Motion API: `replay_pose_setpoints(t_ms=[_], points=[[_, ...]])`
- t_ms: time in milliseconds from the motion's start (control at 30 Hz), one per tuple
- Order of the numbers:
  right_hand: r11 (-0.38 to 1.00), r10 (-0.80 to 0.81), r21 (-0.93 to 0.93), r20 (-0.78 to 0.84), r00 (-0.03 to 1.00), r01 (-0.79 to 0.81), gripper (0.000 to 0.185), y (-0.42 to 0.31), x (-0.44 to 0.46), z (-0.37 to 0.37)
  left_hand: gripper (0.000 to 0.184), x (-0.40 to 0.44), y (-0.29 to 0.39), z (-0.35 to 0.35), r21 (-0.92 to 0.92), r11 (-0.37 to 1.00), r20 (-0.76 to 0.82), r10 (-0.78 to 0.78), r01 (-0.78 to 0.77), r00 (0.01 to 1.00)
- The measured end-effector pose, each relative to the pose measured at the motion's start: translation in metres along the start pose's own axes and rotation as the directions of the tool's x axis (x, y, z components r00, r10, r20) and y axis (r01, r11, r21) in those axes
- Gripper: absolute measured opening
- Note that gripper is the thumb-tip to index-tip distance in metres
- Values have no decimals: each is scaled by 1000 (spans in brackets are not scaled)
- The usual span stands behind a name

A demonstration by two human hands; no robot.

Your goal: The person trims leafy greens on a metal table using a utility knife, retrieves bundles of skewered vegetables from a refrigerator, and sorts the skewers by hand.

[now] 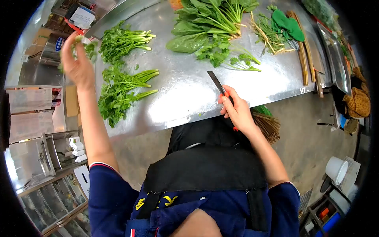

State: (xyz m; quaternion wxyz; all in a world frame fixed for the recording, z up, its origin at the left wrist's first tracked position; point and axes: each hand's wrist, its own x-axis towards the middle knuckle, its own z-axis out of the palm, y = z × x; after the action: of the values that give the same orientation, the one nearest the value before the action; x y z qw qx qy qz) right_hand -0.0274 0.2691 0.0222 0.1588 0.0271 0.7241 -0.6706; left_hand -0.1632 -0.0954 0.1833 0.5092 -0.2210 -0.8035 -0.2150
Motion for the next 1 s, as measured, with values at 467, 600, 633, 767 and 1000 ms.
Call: replay_pose_setpoints(t_ms=[467, 600, 633, 767, 1000], points=[[971, 32, 236, 9, 999, -34, 37, 10, 13, -5, 9, -128, 20, 6, 1, 977, 732, -145, 212, 665], [970, 36, 238, 22, 999, -40, 36, 9, 12, -6, 17, -155, 37, 1, 110, 989, 706, -149, 101, 692], [973, 29, 230, 17, 999, -33, 36, 10, 13, -6, 17, -156, 36, 0, 136, 986, 697, -161, 92, 698], [968, -1, 249, -12, 1000, 4, 35, 12, 10, -4, 16, -133, 13, -4, 35, 995, 412, -100, 94, 906], [971, -18, 240, -21, 1000, 23, 35, 16, 8, -5, 17, -31, 70, -18, -252, 967, -180, 4, -50, 984]])
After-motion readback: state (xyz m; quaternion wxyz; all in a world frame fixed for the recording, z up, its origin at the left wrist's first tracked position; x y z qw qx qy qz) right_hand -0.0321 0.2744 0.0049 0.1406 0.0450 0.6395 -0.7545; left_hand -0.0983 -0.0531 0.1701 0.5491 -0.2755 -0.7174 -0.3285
